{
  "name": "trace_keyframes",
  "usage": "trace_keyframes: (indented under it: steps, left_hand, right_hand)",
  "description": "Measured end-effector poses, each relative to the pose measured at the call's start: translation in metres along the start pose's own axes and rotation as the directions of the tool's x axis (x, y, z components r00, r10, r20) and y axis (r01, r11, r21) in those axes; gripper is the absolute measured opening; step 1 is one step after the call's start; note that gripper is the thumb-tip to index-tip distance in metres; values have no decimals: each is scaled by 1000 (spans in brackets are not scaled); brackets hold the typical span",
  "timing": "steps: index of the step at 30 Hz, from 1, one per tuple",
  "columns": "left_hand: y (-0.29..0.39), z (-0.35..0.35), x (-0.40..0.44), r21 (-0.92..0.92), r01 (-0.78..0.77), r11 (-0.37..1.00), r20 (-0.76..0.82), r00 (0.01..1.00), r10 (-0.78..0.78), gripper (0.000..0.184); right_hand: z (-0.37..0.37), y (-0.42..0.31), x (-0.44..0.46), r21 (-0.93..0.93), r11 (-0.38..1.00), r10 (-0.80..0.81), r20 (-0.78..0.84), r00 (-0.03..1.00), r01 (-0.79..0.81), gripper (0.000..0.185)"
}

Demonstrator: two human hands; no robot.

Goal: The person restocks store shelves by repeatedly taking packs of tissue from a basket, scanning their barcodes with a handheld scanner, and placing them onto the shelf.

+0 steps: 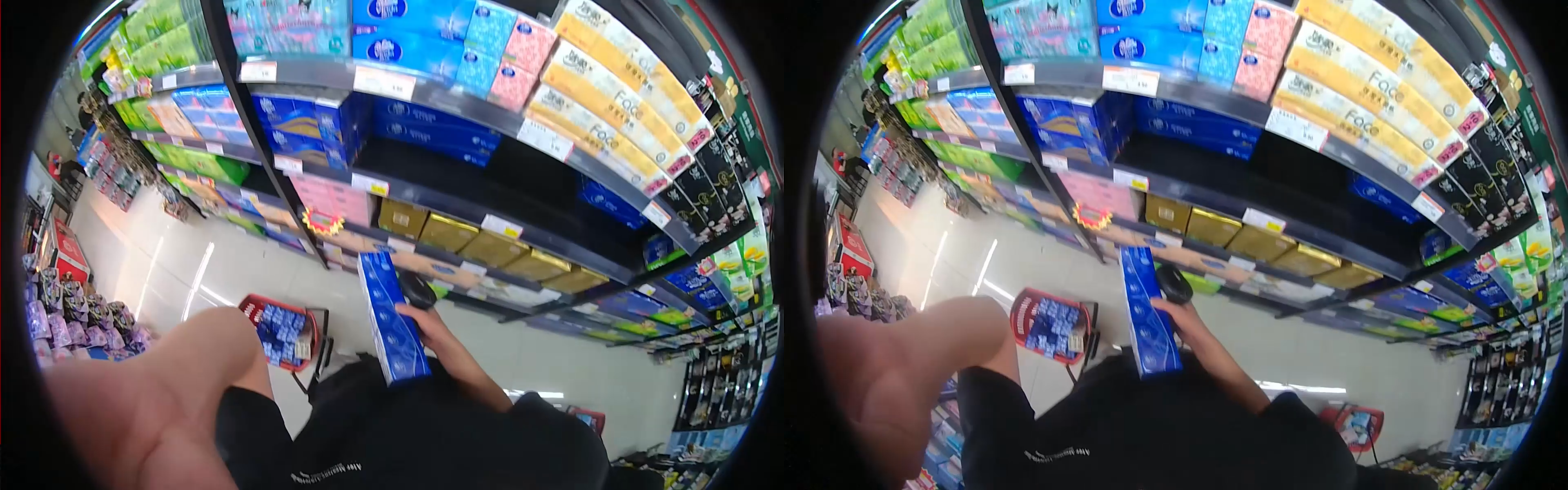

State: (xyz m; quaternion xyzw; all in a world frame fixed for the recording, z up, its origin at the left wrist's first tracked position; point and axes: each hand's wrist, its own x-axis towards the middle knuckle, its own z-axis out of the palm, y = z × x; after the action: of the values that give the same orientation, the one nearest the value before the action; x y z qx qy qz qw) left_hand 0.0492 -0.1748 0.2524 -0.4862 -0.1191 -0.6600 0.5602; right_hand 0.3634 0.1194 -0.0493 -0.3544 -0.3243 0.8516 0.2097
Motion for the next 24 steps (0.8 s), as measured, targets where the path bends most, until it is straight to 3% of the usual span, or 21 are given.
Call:
trace_keyframes:
  steps: [3, 4, 6, 8, 9, 12, 14, 15, 17, 19, 22, 24]
  left_hand:
    - [2, 31, -5, -12, -91, 996, -21, 996, 90, 21]
    - [8, 88, -14, -7, -121, 993, -11, 993, 121, 21]
    - [20, 113, -14, 33, -191, 981, 22, 981, 190, 21]
    - [13, 143, -25, 81, -209, 974, 34, 978, 207, 21]
    - [15, 140, -28, 109, -202, 973, 20, 979, 201, 21]
    - [7, 99, -33, 118, -151, 981, -30, 987, 156, 22]
    - [-6, 69, -37, 77, -134, 988, -66, 988, 139, 22]
    - [-11, 93, -45, 58, -120, 991, -79, 989, 125, 22]
    - [-23, 60, -46, 49, -88, 995, -92, 992, 92, 22]
    - [-39, 78, -53, 38, -6, 999, -77, 997, 9, 22]
    - [-58, 87, -52, 17, 142, 990, 6, 990, -142, 22]
    - [-66, 107, -51, -16, 145, 989, 29, 989, -145, 23]
  right_hand:
    - [22, -28, -27, -50, 999, 16, -62, 998, -19, 49]
    - [17, -23, -20, -61, 997, 39, -100, 994, -45, 50]
    - [36, -42, -36, -27, 999, 30, -20, 999, -30, 51]
    - [12, -12, -10, -31, 999, 38, 5, 999, -37, 50]
    - [-6, -4, 3, -21, 999, 26, -3, 1000, -26, 50]
    - [30, -28, -15, -58, 997, -51, -113, 992, 45, 48]
    - [-6, 0, 26, -40, 999, -3, -86, 996, -1, 50]
    - [-7, 5, 31, -15, 1000, -8, -71, 997, 7, 51]
    - [24, -15, 12, 11, 999, -35, -69, 997, 36, 54]
    - [10, 2, 31, -44, 999, -33, -154, 988, 27, 53]
    - [12, 0, 37, -12, 1000, -7, -74, 997, 7, 49]
    - [21, -1, 45, -10, 998, -65, -106, 992, 64, 53]
